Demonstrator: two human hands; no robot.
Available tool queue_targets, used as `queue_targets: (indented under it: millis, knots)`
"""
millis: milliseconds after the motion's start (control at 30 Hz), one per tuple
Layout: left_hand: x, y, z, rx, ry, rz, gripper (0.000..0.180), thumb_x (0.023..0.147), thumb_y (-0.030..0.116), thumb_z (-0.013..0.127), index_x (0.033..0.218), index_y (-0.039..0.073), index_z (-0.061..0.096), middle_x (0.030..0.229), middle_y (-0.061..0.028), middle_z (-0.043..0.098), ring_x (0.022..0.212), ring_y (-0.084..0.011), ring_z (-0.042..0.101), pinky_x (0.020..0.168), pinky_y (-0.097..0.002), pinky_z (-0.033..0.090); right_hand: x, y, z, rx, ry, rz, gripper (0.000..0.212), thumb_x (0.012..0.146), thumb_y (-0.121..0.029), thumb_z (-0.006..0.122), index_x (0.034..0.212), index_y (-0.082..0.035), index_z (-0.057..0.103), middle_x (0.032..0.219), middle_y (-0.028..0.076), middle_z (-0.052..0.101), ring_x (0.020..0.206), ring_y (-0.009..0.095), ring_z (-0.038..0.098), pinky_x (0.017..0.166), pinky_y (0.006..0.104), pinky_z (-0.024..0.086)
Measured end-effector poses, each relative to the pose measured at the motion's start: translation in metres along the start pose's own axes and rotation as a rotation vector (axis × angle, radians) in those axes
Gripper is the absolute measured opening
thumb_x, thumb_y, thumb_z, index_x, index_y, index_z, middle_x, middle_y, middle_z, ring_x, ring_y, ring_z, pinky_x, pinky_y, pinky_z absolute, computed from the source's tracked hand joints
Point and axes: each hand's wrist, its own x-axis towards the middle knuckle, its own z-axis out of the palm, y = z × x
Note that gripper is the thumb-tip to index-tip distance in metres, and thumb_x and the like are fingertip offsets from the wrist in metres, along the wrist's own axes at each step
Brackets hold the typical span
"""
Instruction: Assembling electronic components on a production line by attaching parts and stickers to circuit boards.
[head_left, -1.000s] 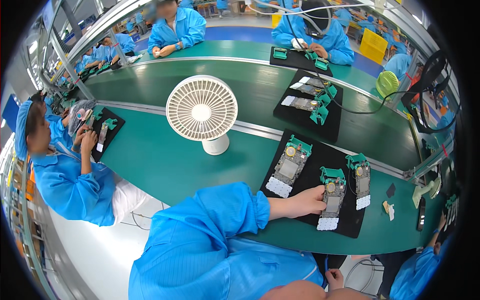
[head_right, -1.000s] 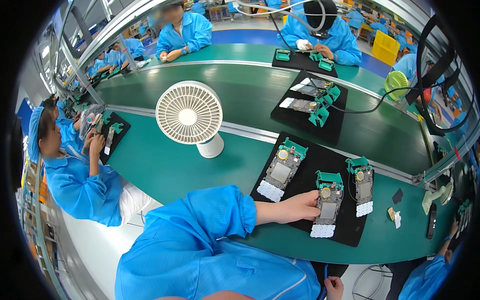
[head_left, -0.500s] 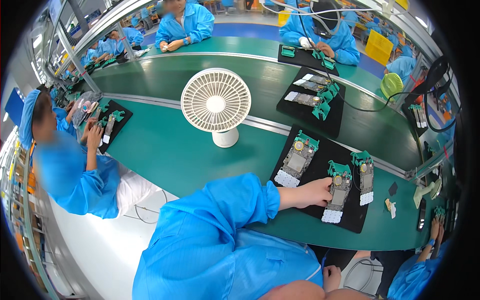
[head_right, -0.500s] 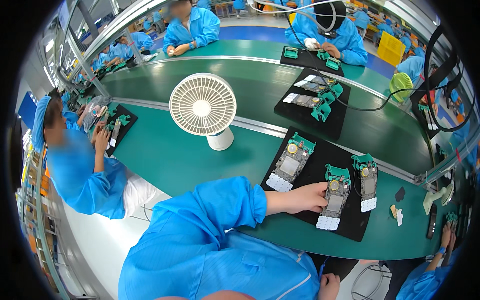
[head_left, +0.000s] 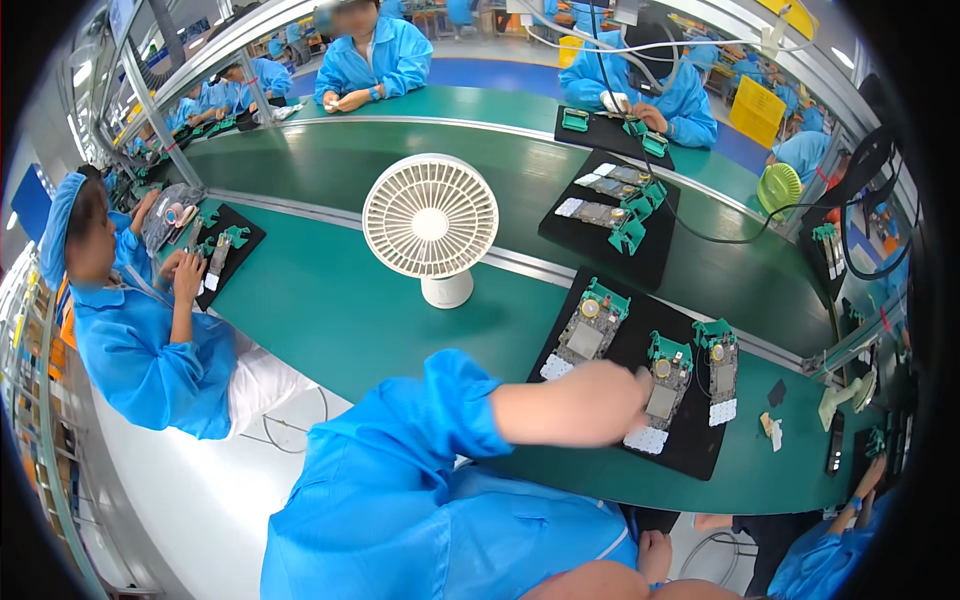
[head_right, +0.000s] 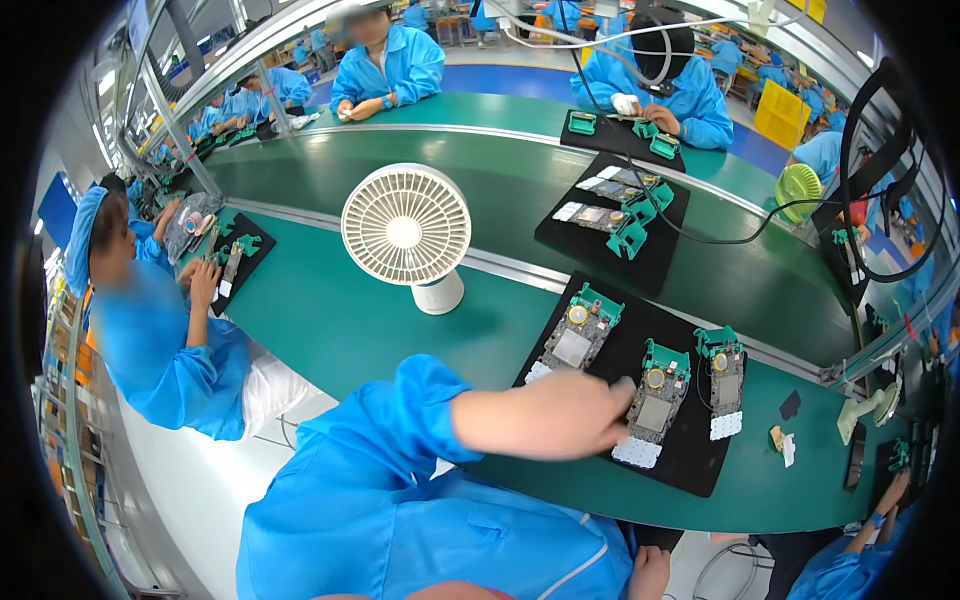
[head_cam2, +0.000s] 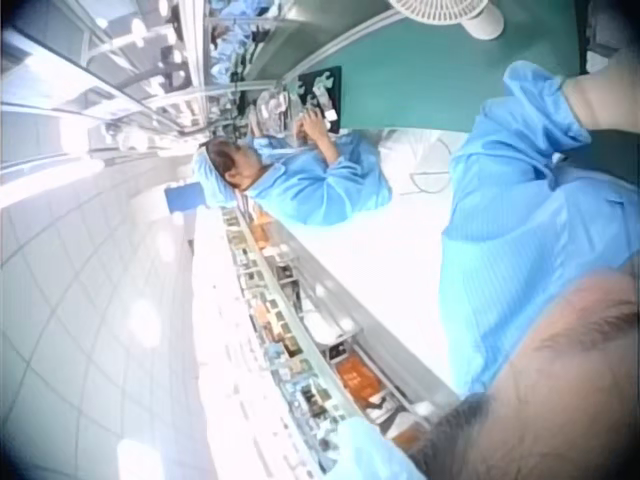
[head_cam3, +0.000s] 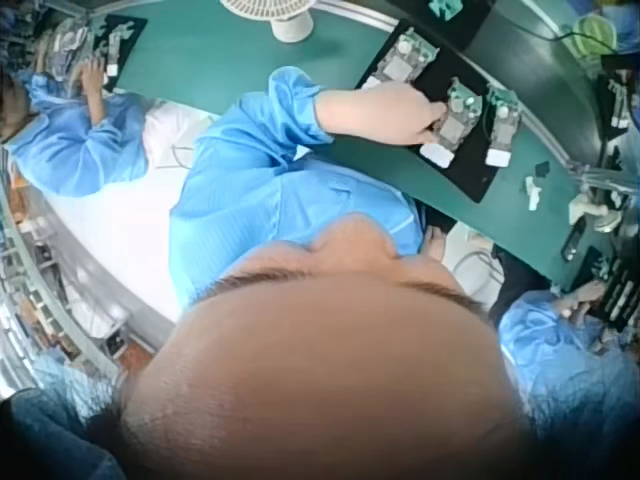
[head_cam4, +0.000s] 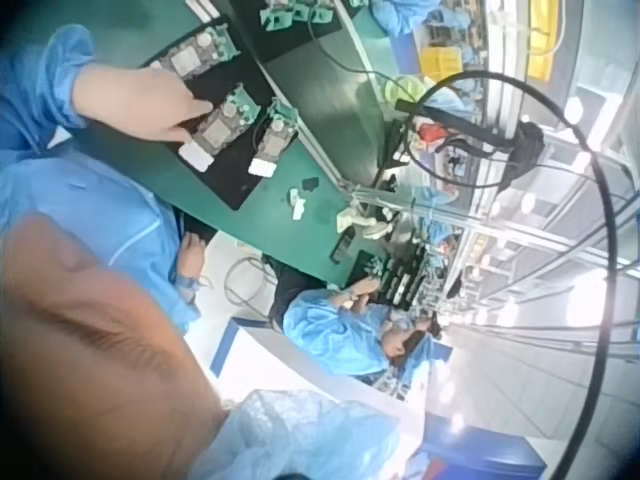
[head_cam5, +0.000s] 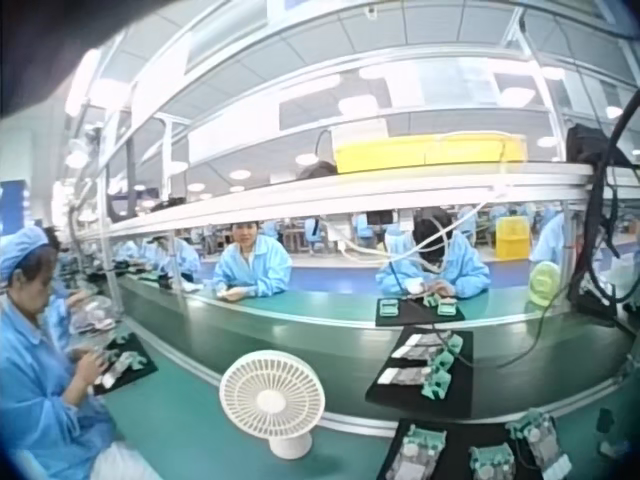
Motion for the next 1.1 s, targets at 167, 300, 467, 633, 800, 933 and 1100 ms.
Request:
queue_targets:
  millis: [167, 300, 467, 633, 800, 933, 1100]
  knots:
    - [-0.05, 0.036, -0.009, -0.702, -0.25, 1.21, 0.043, 0.08, 0.014, 0.061, 0.115, -0.01, 0.054, 0.101, -0.0205, 0.062, 0.094, -0.0361, 0.061, 0.082, -0.0396, 0.051, 0.031, -0.016, -0.002, -0.019, -0.079, -0.078, 0.023, 0.084, -0.024, 0.064, 0.088, -0.001, 0.067, 0.084, 0.025, 0.062, 0.084, 0.044, 0.059, 0.073, 0.052, 0.048]
    - [-0.068, 0.037, -0.028, -0.876, -0.547, 1.182, 0.058, 0.082, 0.025, 0.073, 0.13, 0.0, 0.053, 0.13, -0.0242, 0.055, 0.122, -0.0373, 0.05, 0.104, -0.0446, 0.039, 0.064, -0.006, 0.021, -0.127, -0.018, -0.303, 0.028, 0.086, -0.029, 0.063, 0.094, -0.003, 0.067, 0.084, 0.02, 0.064, 0.075, 0.036, 0.061, 0.065, 0.0477, 0.049]
    - [-0.089, 0.034, -0.077, -0.243, -0.637, 1.062, 0.02, 0.082, 0.018, 0.066, 0.093, 0.001, 0.063, 0.093, -0.0174, 0.064, 0.085, -0.0345, 0.06, 0.074, -0.0407, 0.047, 0.052, -0.006, 0.042, -0.192, 0.079, -0.483, 0.033, 0.088, -0.038, 0.064, 0.099, -0.006, 0.066, 0.08, 0.012, 0.066, 0.062, 0.026, 0.063, 0.054, 0.0429, 0.05]
    - [-0.131, 0.034, -0.088, 0.108, 0.312, 1.004, 0.02, 0.088, 0.005, 0.052, 0.087, -0.003, 0.07, 0.087, -0.015, 0.071, 0.073, -0.0253, 0.071, 0.066, -0.0252, 0.054, 0.053, -0.017, 0.017, -0.11, -0.093, -0.271, 0.034, 0.086, -0.036, 0.067, 0.101, -0.006, 0.068, 0.087, 0.017, 0.068, 0.075, 0.032, 0.065, 0.067, 0.0489, 0.052]
    - [-0.15, 0.038, -0.088, 0.213, 0.343, 1.166, 0.023, 0.088, 0.005, 0.048, 0.093, -0.003, 0.07, 0.092, -0.0162, 0.07, 0.08, -0.0265, 0.071, 0.066, -0.0243, 0.053, 0.049, -0.054, -0.039, -0.076, -0.313, -0.252, 0.024, 0.083, -0.027, 0.066, 0.094, -0.005, 0.07, 0.096, 0.022, 0.064, 0.088, 0.042, 0.062, 0.077, 0.0494, 0.051]
    - [-0.157, 0.035, -0.093, 0.256, -0.074, 0.683, 0.027, 0.091, 0.009, 0.05, 0.106, -0.005, 0.066, 0.113, -0.0212, 0.065, 0.104, -0.0342, 0.064, 0.081, -0.0356, 0.053, 0.018, -0.085, -0.116, -0.175, -0.435, -0.256, 0.026, 0.079, -0.029, 0.071, 0.095, -0.008, 0.074, 0.089, 0.015, 0.061, 0.087, 0.034, 0.062, 0.077, 0.042, 0.051]
    - [-0.16, 0.042, -0.081, -0.054, -0.221, 0.972, 0.033, 0.101, 0.014, 0.043, 0.121, -0.008, 0.057, 0.123, -0.0266, 0.058, 0.117, -0.0393, 0.056, 0.097, -0.0467, 0.047, 0.014, -0.131, -0.223, 0.584, -1.039, -1.05, 0.058, 0.086, -0.04, 0.069, 0.128, -0.002, 0.054, 0.126, 0.023, 0.051, 0.107, 0.038, 0.053, 0.091, 0.0487, 0.042]
